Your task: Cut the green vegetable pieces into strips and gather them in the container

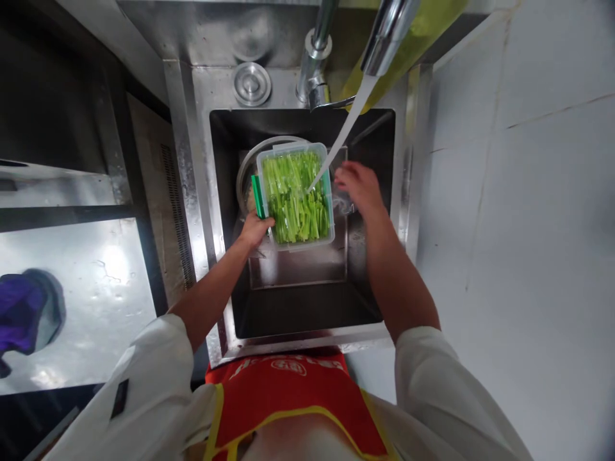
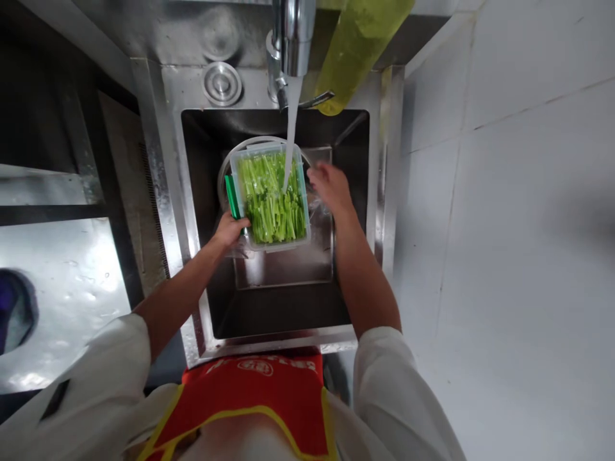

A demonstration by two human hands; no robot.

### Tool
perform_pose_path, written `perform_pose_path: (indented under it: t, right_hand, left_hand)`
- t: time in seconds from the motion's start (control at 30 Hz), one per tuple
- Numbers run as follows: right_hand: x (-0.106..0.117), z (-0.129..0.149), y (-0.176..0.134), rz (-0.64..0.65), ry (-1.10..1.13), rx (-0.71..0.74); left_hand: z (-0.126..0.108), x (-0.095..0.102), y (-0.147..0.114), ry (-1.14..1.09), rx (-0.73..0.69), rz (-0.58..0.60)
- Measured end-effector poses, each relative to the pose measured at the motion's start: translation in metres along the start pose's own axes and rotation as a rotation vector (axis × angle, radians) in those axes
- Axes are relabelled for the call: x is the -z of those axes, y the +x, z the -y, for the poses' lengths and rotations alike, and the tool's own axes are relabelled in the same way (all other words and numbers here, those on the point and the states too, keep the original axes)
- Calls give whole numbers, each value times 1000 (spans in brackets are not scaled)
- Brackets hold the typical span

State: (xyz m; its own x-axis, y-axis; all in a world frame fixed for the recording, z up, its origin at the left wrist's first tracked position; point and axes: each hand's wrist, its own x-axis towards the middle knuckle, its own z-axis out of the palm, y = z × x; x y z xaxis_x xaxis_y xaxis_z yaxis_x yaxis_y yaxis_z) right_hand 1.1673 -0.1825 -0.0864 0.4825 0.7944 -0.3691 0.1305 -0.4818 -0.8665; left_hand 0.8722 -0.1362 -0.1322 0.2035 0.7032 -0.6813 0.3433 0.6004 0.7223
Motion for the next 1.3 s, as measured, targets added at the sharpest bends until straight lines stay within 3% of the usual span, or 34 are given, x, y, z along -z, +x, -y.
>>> perform_pose_path:
  t: [0.17, 0.3, 0.43, 0.53, 0.63, 0.8, 0.93, 1.1, 1.3]
  right_hand:
    - [-9, 66, 47, -147, 227, 93]
    - [-24, 106, 81, -152, 331, -45]
    - [-17, 125, 88, -123, 372, -113]
    - [-2, 122, 59, -96, 444, -116]
    - [5, 104, 0, -86, 480, -128]
    - [-16, 58, -117, 153, 368, -214]
    - [-57, 41, -184, 302, 305, -215]
    - [-148, 70, -264, 669, 257, -72]
    - [-276, 101, -325, 688, -18, 55]
  left_hand:
    - [-12, 2, -24, -44, -23, -15]
    - [-17, 7, -45, -48, -29, -18]
    - [-9, 19, -75, -106, -24, -43]
    - [-3, 35, -105, -120, 14, -65]
    - [2, 58, -142, -98, 33, -88]
    - [11, 104, -213, -189, 39, -176]
    - [25, 147, -265, -282, 41, -252]
    - [52, 211, -321, -374, 43, -386]
    - [103, 295, -363, -470, 35, -468]
